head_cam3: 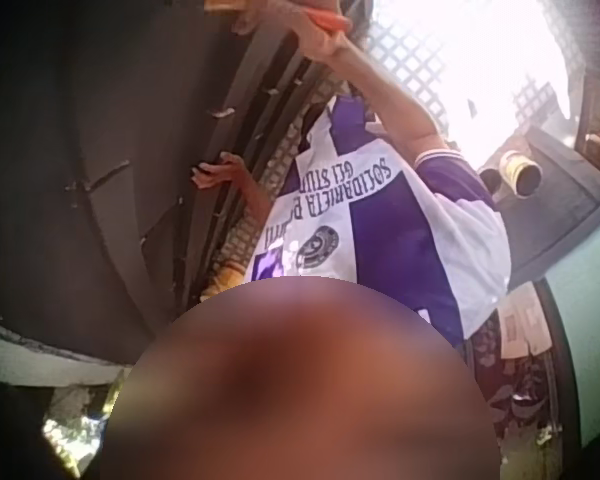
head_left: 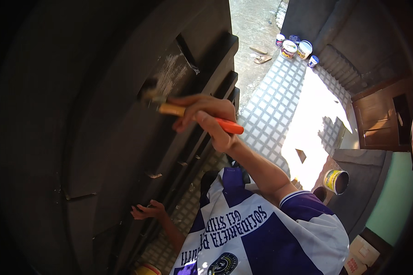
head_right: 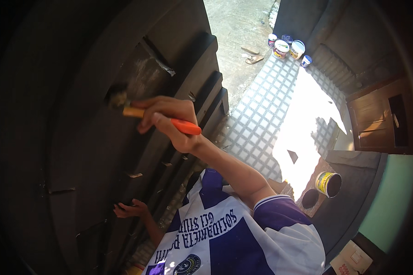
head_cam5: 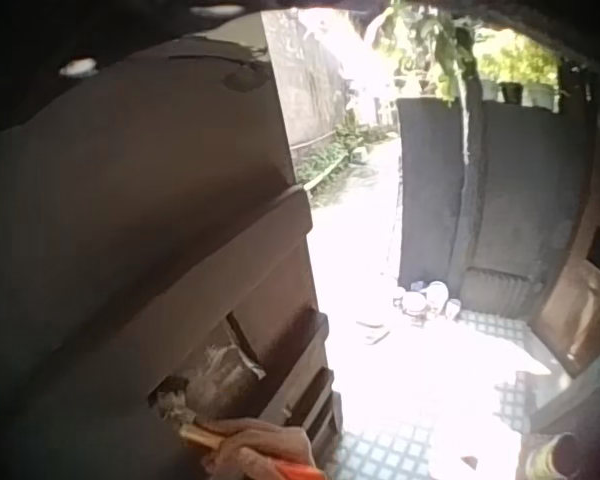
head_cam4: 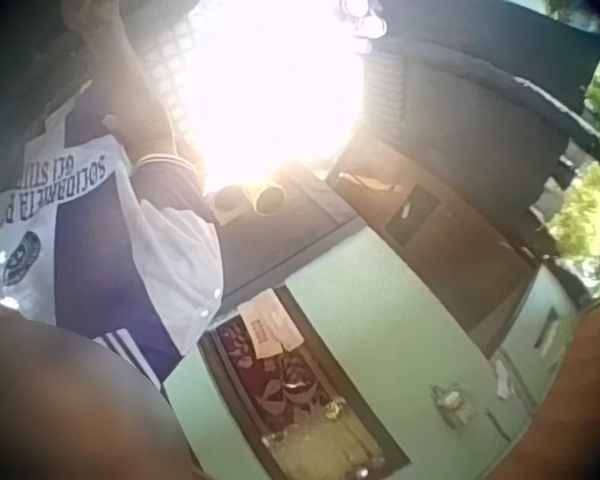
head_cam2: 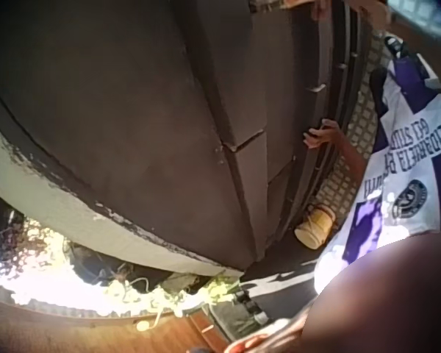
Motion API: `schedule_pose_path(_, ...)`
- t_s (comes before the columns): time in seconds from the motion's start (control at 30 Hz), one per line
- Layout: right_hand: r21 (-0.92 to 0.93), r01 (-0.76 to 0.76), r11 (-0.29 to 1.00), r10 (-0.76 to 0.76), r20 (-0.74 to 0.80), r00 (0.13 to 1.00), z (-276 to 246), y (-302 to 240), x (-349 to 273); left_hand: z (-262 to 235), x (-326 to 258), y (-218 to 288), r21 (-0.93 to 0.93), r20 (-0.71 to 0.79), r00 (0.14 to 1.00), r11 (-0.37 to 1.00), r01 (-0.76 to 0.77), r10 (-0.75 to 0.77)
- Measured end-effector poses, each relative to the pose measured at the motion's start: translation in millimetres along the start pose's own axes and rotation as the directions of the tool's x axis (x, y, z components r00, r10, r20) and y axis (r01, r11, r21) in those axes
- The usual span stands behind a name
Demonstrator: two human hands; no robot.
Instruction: Painting a wooden door using a paintbrush and paint from a container.
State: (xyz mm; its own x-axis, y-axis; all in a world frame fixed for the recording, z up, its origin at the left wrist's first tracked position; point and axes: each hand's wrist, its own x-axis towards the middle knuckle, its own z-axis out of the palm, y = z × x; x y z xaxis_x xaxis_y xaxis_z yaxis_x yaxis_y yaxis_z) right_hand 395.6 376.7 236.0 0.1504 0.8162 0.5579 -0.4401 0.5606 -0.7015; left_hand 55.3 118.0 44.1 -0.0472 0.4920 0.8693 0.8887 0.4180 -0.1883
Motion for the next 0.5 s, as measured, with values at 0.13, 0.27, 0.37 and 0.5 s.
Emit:
schedule_pose_path(0.13,0.347,-0.373,0.861,0.25,0.349,0.903,-14,-15,-15,1,-3,-3,0.007,-0.002,1.0,1.0,0.01,-0.01)
schedule_pose_path(0.27,0.188,0.048,0.981,0.038,-0.432,0.901,-5,1,19,3,0,2,0.016,-0.005,1.0,1.0,0.007,-0.007)
schedule_pose_path(0.37,0.153,-0.019,0.988,0.03,-0.068,0.997,-14,10,6,1,-3,-1,0.026,0.001,1.0,1.0,0.002,-0.002)
schedule_pose_path(0.5,0.207,-0.031,0.978,-0.012,0.2,0.98,-31,4,16,0,-2,-1,0.017,-0.006,1.0,1.0,-0.009,0.009)
